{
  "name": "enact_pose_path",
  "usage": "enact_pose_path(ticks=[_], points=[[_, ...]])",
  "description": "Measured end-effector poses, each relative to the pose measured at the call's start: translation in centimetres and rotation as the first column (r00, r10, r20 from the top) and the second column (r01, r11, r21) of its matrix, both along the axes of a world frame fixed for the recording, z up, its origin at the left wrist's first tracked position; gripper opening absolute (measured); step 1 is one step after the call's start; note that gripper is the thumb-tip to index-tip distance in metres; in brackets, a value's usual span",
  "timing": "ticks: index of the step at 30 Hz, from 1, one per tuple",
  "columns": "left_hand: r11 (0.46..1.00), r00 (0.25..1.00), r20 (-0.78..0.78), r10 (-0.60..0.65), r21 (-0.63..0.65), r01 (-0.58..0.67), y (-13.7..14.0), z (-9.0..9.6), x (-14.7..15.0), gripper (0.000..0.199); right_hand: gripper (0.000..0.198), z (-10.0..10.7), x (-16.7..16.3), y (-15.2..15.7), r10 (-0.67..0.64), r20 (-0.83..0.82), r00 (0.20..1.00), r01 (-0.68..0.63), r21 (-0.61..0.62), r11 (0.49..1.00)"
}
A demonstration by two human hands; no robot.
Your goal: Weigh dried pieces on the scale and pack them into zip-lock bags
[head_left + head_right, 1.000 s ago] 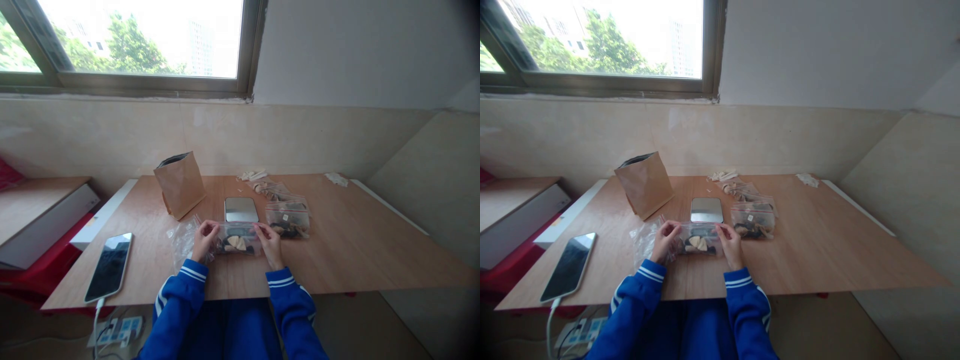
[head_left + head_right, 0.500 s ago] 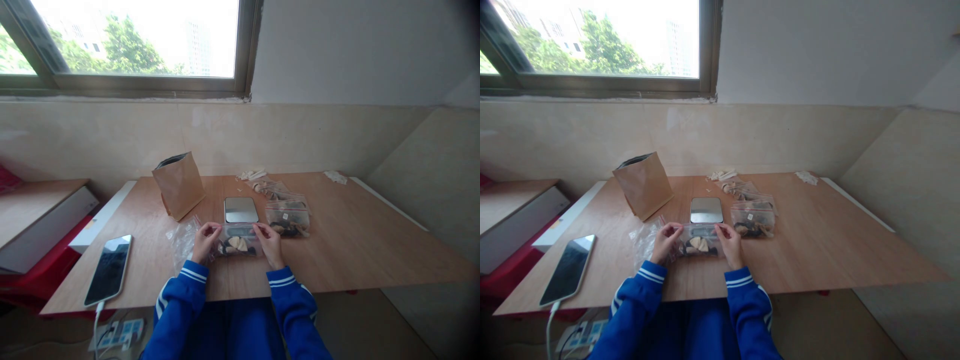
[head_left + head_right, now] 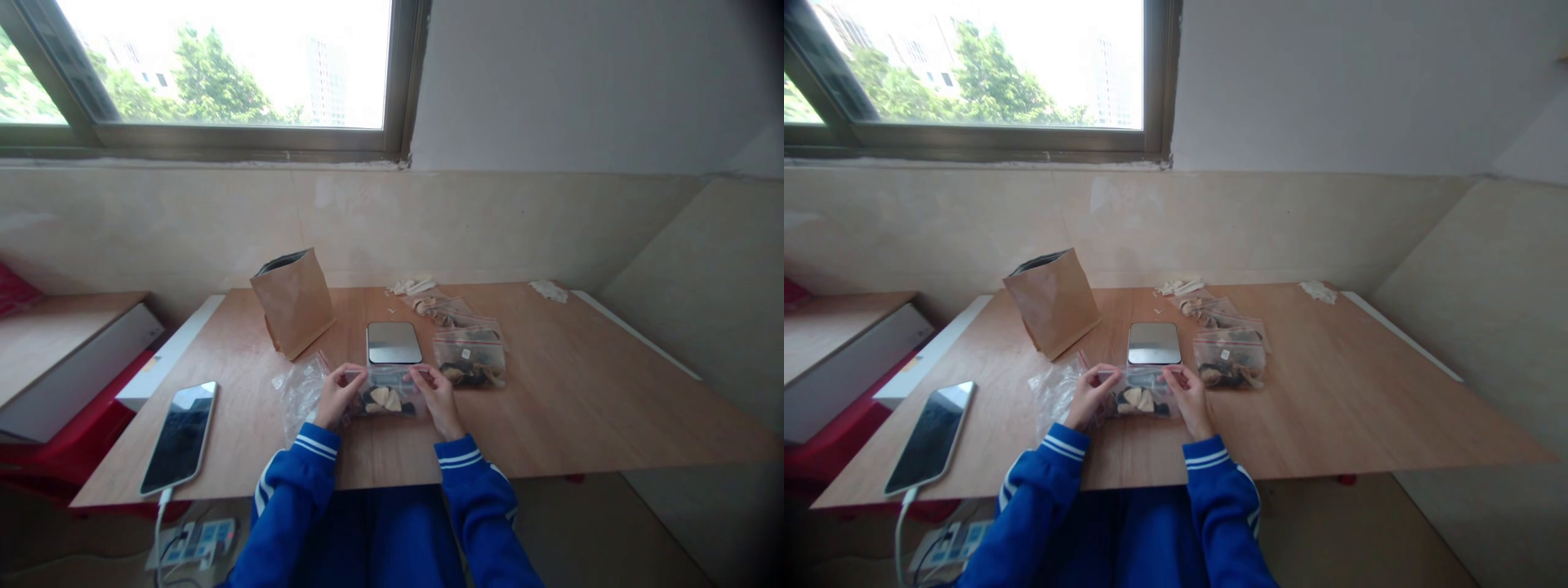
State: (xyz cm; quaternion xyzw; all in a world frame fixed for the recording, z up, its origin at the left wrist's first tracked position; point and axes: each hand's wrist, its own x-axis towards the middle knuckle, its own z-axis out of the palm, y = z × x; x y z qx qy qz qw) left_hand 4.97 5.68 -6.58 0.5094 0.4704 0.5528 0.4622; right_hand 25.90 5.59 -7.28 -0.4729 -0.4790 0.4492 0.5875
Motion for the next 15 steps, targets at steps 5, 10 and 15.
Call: enact_pose_path(ticks=[5,10,15], points=[[0.999,1.0,-0.011,0.02,0.031,-0.02,-0.12,0.14,0.0,0.026,0.045,0.63,-0.38,-0.29,0.047,-0.001,0.999,-0.047,-0.04,0.998],[0.999,1.0,-0.009,0.017,0.046,-0.017,-0.08,-0.03,-0.06,0.024,0.047,0.87,-0.48,-0.29,0.054,-0.018,0.998,-0.055,-0.057,0.997],[0.998,0.998,-0.021,0.051,0.05,-0.05,-0.04,-0.37,-0.11,0.025,0.041,0.28,-0.2,-0.15,0.065,0.024,0.998,-0.064,-0.028,0.998]])
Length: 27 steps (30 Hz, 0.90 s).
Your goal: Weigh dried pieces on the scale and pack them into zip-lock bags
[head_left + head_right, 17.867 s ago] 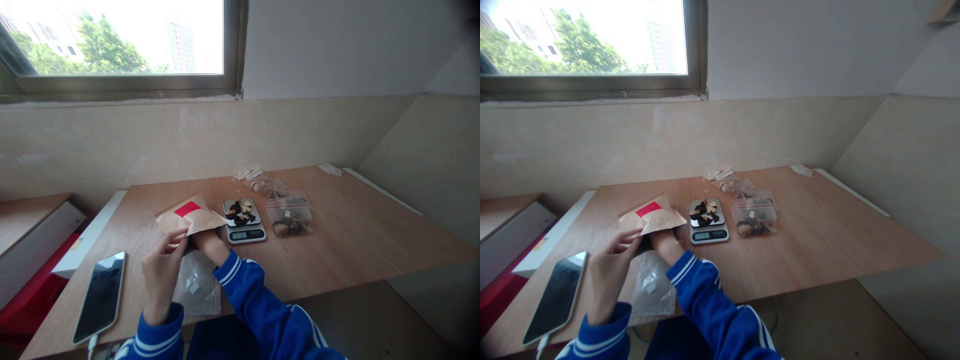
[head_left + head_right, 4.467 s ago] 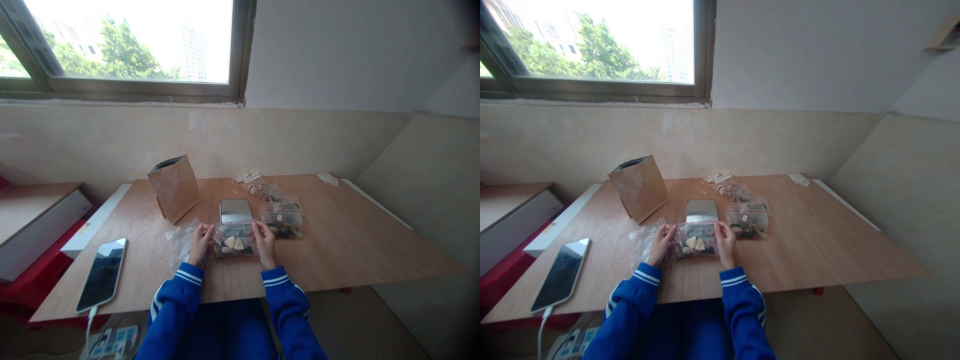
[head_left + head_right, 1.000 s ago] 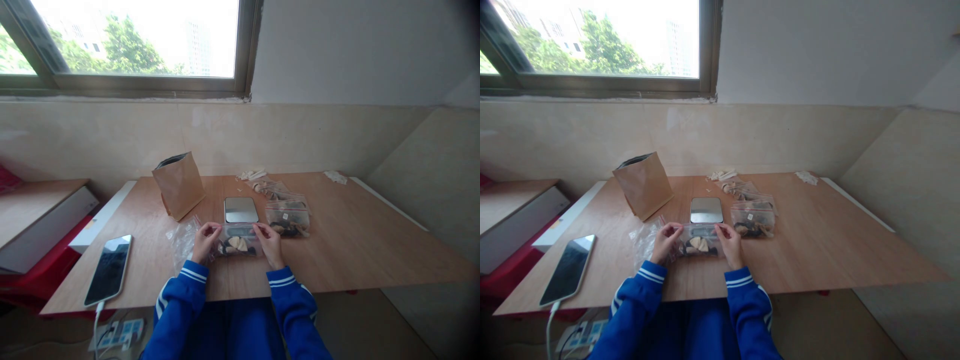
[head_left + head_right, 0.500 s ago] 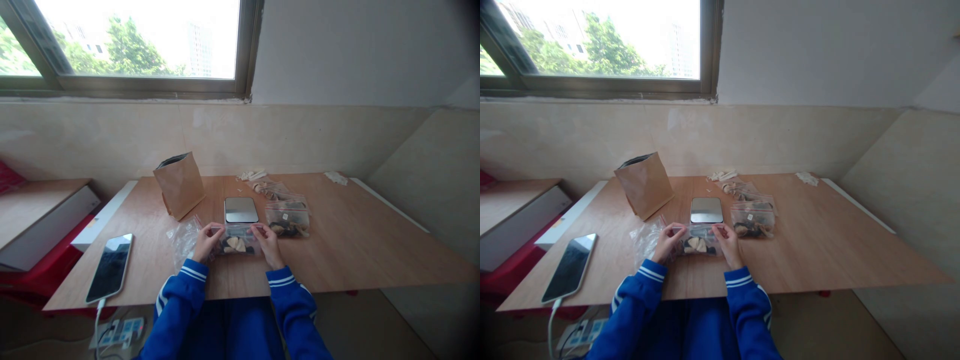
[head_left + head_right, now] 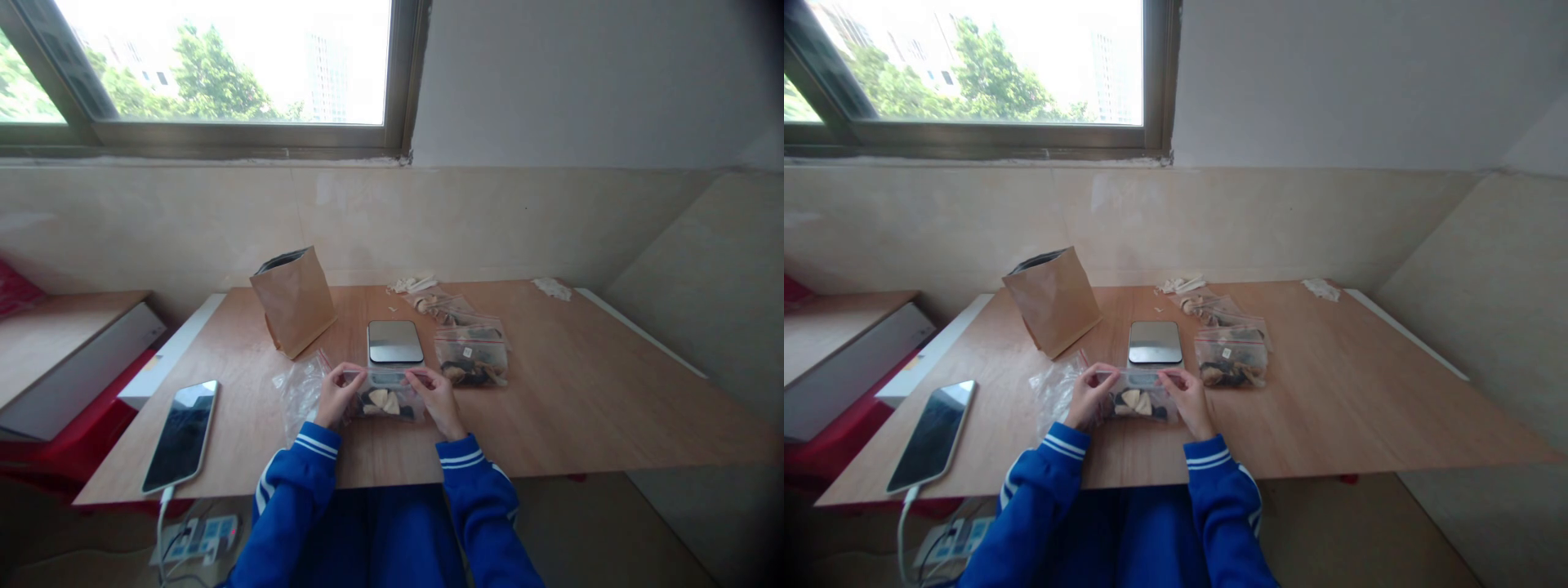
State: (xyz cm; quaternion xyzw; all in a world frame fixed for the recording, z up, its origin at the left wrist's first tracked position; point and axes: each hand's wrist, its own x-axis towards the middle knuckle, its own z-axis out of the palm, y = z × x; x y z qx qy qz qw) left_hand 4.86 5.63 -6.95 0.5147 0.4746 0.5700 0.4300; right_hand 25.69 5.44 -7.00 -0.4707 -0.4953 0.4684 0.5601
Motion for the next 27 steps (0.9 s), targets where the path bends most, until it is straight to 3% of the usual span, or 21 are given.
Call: enact_pose_path(ticks=[6,13,19,27], points=[[1.0,1.0,0.007,0.016,-0.005,-0.016,-0.1,0.2,0.1,0.026,0.04,-0.3,0.2,0.1,-0.013,0.028,1.0,0.012,0.035,0.999],[0.991,0.995,0.024,-0.101,-0.084,0.103,-0.5,1.0,0.4,0.027,0.039,0.1,-0.3,-0.1,0.063,-0.024,0.998,-0.063,-0.026,0.998],[0.991,0.995,0.032,-0.089,-0.094,0.092,-0.6,1.2,0.5,0.031,0.036,0.0,-0.6,-0.2,0.079,-0.019,0.997,-0.08,-0.038,0.996],[0.994,0.998,0.007,-0.062,-0.085,0.063,-0.5,0.6,0.5,0.033,0.033,0.3,-0.4,-0.2,0.035,0.075,0.997,-0.038,0.031,0.999]])
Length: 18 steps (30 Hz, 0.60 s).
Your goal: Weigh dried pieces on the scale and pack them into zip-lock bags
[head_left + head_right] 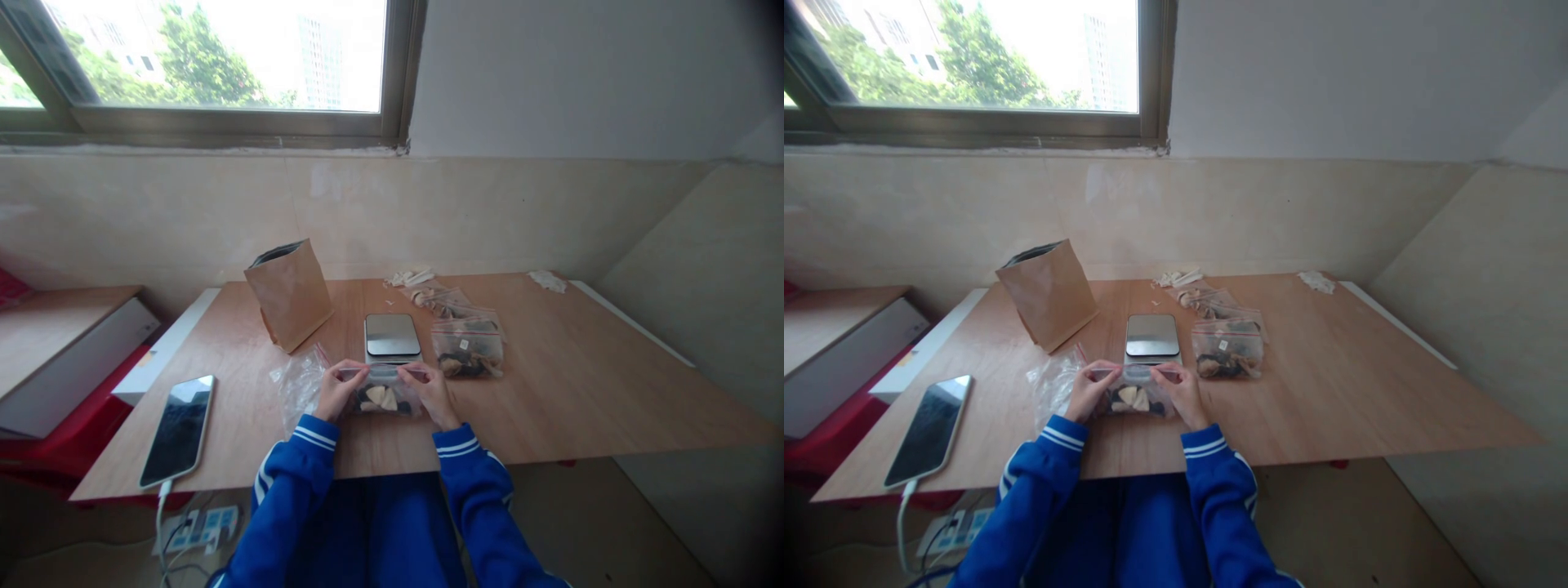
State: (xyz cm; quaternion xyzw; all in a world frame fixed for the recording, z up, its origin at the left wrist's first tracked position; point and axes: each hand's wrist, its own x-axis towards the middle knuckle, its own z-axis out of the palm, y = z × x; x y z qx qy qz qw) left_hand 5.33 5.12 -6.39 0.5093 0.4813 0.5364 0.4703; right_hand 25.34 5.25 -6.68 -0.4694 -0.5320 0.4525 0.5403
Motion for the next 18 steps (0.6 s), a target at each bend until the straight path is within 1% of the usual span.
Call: enact_pose_path(ticks=[2,4,7,10,13,18], points=[[1.0,1.0,-0.003,-0.011,-0.006,0.011,-0.04,0.04,0.04,0.034,0.033,-0.19,0.01,0.05,-0.016,-0.014,1.0,0.016,-0.009,1.0],[0.999,1.0,-0.005,-0.031,-0.016,0.031,-0.06,0.06,0.07,0.035,0.033,-0.43,-0.06,0.11,-0.009,-0.063,0.998,0.007,-0.033,0.999],[0.998,0.998,-0.018,-0.062,-0.007,0.061,-0.03,-0.06,0.06,0.034,0.033,-0.77,-0.32,0.2,0.054,-0.128,0.99,-0.064,-0.074,0.995],[0.997,0.996,-0.039,-0.079,0.021,0.08,0.03,-0.25,0.0,0.033,0.031,-0.96,-0.65,0.25,0.111,-0.147,0.983,-0.125,-0.088,0.988],[0.996,0.996,-0.042,-0.081,0.029,0.082,0.04,-0.3,-0.04,0.032,0.029,-0.9,-0.84,0.25,0.121,-0.136,0.983,-0.131,-0.071,0.989],[0.996,0.996,-0.051,-0.072,0.039,0.074,-0.05,-0.06,0.08,0.031,0.027,-0.53,-0.83,0.21,0.076,-0.031,0.997,-0.075,0.008,0.997]])
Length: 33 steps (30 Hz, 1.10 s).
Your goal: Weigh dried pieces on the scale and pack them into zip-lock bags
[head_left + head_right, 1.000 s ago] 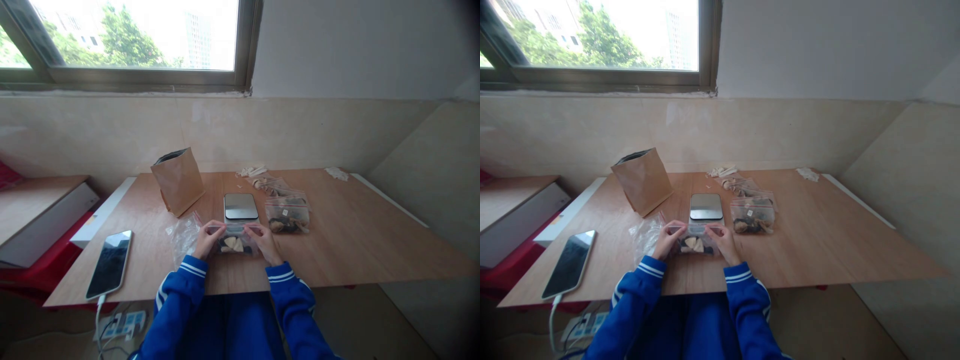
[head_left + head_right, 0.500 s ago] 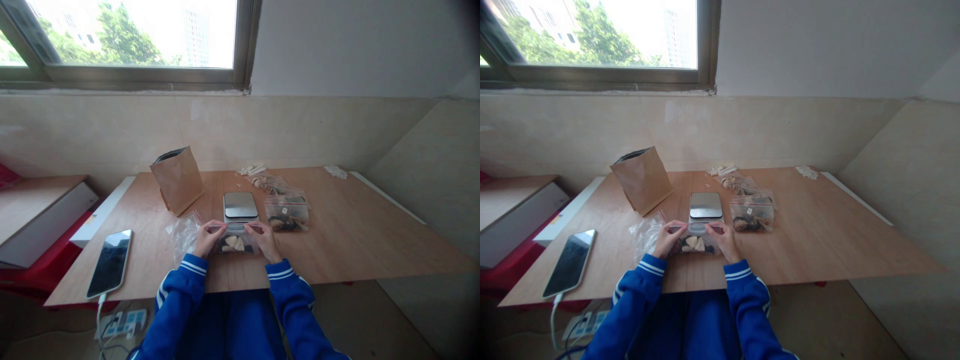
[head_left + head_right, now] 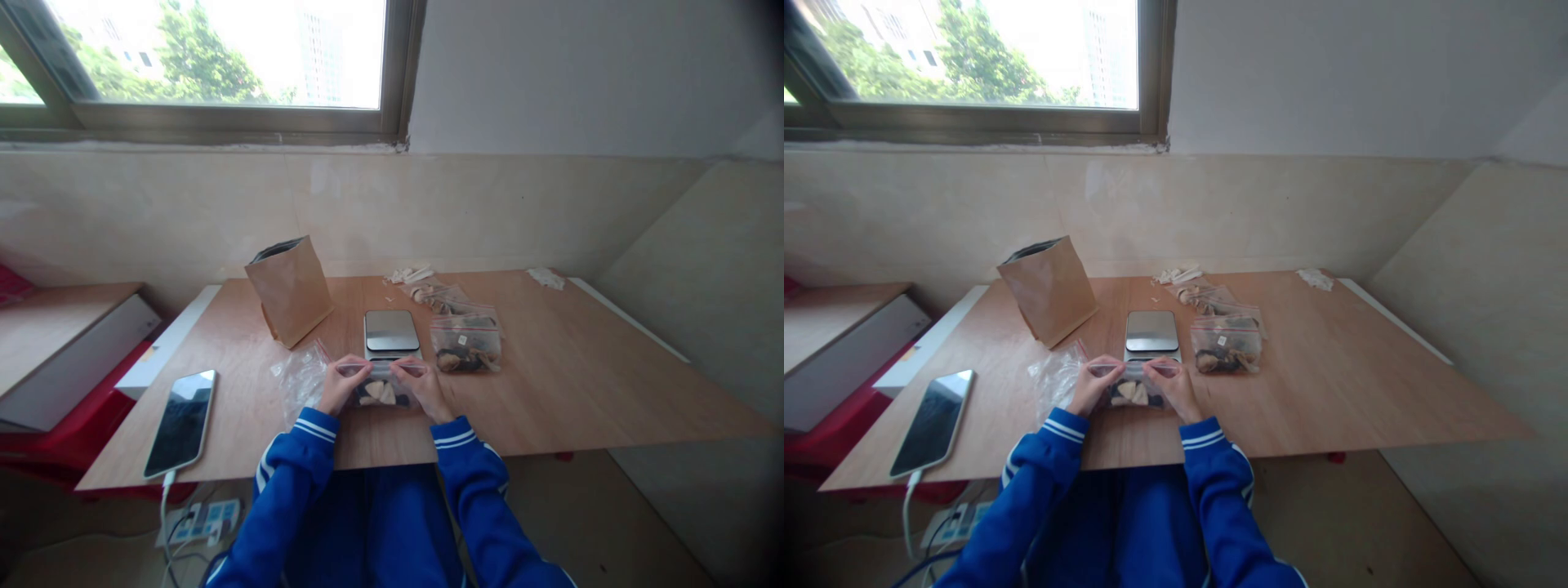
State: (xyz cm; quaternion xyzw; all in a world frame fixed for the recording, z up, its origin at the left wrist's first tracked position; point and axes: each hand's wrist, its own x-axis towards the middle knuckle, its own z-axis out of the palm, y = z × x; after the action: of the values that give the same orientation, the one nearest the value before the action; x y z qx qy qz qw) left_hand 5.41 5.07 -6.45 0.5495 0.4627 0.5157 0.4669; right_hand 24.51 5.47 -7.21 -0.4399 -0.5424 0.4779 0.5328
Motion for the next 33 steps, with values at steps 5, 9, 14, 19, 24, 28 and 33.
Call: enact_pose_path(ticks=[5,9,14,19,24,28,33], points=[[1.0,1.0,0.0,0.017,0.017,-0.017,-0.1,0.1,0.2,0.03,0.028,-0.1,0.0,0.1,-0.005,0.0,1.0,0.005,0.015,1.0],[0.998,0.999,-0.024,-0.026,0.05,0.027,-0.2,0.4,0.3,0.029,0.03,-0.3,-0.3,0.1,0.058,-0.021,0.998,-0.058,0.001,0.998],[0.997,1.0,-0.012,-0.023,0.075,0.024,-0.6,1.1,0.8,0.029,0.026,-0.2,-0.9,0.0,0.067,-0.06,0.996,-0.066,0.03,0.997],[0.995,1.0,-0.009,0.005,0.104,-0.004,-0.8,1.4,1.5,0.028,0.022,0.4,-1.5,-0.3,-0.033,-0.032,0.999,0.036,0.091,0.995],[0.978,0.996,-0.04,0.079,0.195,-0.07,-1.0,1.6,1.8,0.025,0.02,1.1,-1.8,-0.6,-0.076,-0.008,0.997,0.077,0.146,0.986],[0.982,1.0,-0.026,0.008,0.188,-0.002,-1.2,2.0,1.6,0.025,0.02,1.6,-1.7,-0.7,-0.024,0.021,0.999,0.02,0.165,0.986],[0.973,0.998,-0.06,0.02,0.231,-0.005,-1.3,2.6,1.8,0.026,0.022,1.9,-2.2,-0.9,-0.071,-0.006,0.997,0.071,0.157,0.985]])
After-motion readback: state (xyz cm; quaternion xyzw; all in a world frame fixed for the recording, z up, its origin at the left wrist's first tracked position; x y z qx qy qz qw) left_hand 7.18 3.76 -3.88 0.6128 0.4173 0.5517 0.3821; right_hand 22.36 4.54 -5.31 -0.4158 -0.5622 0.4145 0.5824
